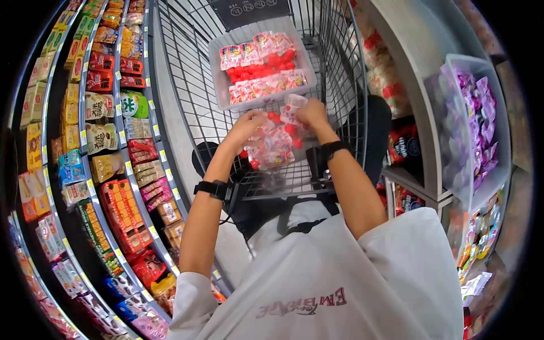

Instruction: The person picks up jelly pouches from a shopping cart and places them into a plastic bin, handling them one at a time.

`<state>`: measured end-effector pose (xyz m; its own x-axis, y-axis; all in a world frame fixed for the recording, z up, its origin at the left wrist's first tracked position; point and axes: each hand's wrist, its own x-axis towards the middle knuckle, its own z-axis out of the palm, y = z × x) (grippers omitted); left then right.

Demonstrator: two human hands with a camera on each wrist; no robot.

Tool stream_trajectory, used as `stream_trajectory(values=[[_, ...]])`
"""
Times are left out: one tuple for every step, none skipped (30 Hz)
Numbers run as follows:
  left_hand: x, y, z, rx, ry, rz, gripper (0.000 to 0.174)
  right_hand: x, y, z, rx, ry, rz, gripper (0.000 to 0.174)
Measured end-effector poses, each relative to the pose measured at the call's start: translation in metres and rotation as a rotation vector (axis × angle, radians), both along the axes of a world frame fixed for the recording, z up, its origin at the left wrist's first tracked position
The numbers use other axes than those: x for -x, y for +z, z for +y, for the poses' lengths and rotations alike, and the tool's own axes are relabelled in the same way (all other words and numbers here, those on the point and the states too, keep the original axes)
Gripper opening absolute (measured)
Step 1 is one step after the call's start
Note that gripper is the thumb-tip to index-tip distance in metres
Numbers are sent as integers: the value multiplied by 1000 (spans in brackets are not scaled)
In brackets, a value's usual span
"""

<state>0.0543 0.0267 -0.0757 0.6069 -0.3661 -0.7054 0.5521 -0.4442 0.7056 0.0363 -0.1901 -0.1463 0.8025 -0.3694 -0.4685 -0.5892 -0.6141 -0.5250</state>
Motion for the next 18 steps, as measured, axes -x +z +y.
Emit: stream_trajectory(values=[[5, 9, -5, 18, 10, -10, 62, -7, 8, -3, 18, 10, -10, 33], [12, 17, -10, 59, 135, 123, 67, -12, 16, -4, -69, 95, 74, 31], [16, 22, -11, 99, 258, 260, 72, -16, 22, -4, -158, 180, 162, 30], [15, 10, -7, 242, 307, 435, 80, -15, 28, -2, -222, 228, 137, 26], [11, -3, -3, 258, 318, 424, 80, -15, 34, -1, -208, 243, 128, 26], [10, -1, -2, 355, 362, 558, 82, -11, 55, 3, -181, 380, -6, 25], [12, 2, 0, 449, 401, 696, 85, -6, 81, 8, -158, 514, -138, 25], [18, 30, -6, 482, 460, 667, 82, -3, 130, 19, -261, 460, 84, 26], [19, 28, -7, 490, 469, 666, 82, 0, 144, 21, -256, 471, 87, 26], [18, 24, -8, 718, 519, 659, 75, 2, 151, 22, -246, 628, -164, 26], [20, 21, -7, 942, 565, 651, 69, 3, 158, 22, -236, 776, -413, 26], [20, 24, -6, 946, 570, 654, 69, 2, 167, 20, -236, 781, -408, 26], [20, 33, -4, 968, 644, 603, 58, 1, 177, 16, -345, 777, -389, 26], [19, 42, -4, 990, 716, 552, 47, 1, 183, 12, -450, 771, -369, 27], [17, 51, -3, 1015, 785, 497, 37, -2, 187, 8, -442, 774, -368, 27], [18, 56, 1, 1051, 833, 495, 31, -4, 190, 5, -584, 635, -472, 30], [21, 62, 7, 1054, 828, 508, 31, -3, 191, 0, -721, 483, -568, 33], [21, 72, 11, 1118, 784, 416, 27, -6, 182, -6, -851, 356, -575, 42]])
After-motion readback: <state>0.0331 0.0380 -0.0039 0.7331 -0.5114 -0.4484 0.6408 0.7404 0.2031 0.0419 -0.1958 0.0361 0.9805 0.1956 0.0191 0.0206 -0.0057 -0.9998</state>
